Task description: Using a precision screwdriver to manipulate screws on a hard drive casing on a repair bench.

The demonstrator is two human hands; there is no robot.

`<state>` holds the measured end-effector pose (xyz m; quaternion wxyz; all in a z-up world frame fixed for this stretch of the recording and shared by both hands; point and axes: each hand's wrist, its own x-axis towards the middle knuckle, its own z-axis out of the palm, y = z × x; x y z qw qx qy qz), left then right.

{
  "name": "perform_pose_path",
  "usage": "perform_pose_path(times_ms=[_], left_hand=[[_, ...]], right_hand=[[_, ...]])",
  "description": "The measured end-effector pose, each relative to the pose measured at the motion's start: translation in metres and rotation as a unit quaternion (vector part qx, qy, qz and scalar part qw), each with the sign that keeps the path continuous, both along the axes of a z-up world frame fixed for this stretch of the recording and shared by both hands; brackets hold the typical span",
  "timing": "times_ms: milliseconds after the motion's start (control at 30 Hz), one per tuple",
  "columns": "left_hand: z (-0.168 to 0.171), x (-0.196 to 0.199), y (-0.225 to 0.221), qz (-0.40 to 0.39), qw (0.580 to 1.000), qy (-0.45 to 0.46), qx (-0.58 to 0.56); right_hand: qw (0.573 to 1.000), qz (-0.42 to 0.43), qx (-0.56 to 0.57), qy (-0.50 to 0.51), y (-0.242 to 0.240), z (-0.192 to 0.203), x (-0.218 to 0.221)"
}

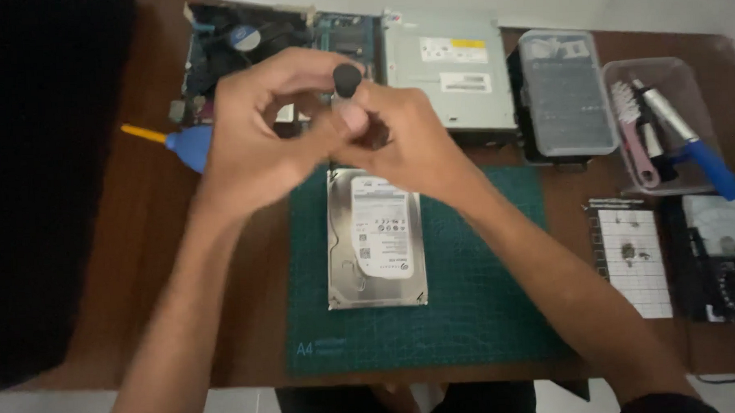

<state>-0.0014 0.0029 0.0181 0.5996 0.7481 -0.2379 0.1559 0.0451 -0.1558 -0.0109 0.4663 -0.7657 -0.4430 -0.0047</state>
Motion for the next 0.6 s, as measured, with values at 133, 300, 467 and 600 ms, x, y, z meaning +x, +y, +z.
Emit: perform_pose_path(times_ms=[133, 300, 467, 600], left_hand=[[-0.009, -0.003, -0.013, 0.143, 0.984, -0.063, 0.08], [-0.003, -0.001, -0.012, 0.133, 0.979, -0.102, 0.114], [0.002, 0.013, 0.0, 0.023, 0.999, 0.02, 0.041], [0.0, 0.029, 0.014, -0.113, 0.988, 0.104, 0.021]], right_hand=[[0.998, -0.051, -0.032, -0.002, 0.007, -0.005, -0.003], [0.997, 0.01, -0.024, 0.079, 0.002, 0.0, 0.0], [0.995, 0.071, 0.014, 0.065, -0.011, -0.009, 0.015], [0.998, 0.047, 0.036, 0.0, -0.005, -0.013, 0.013]])
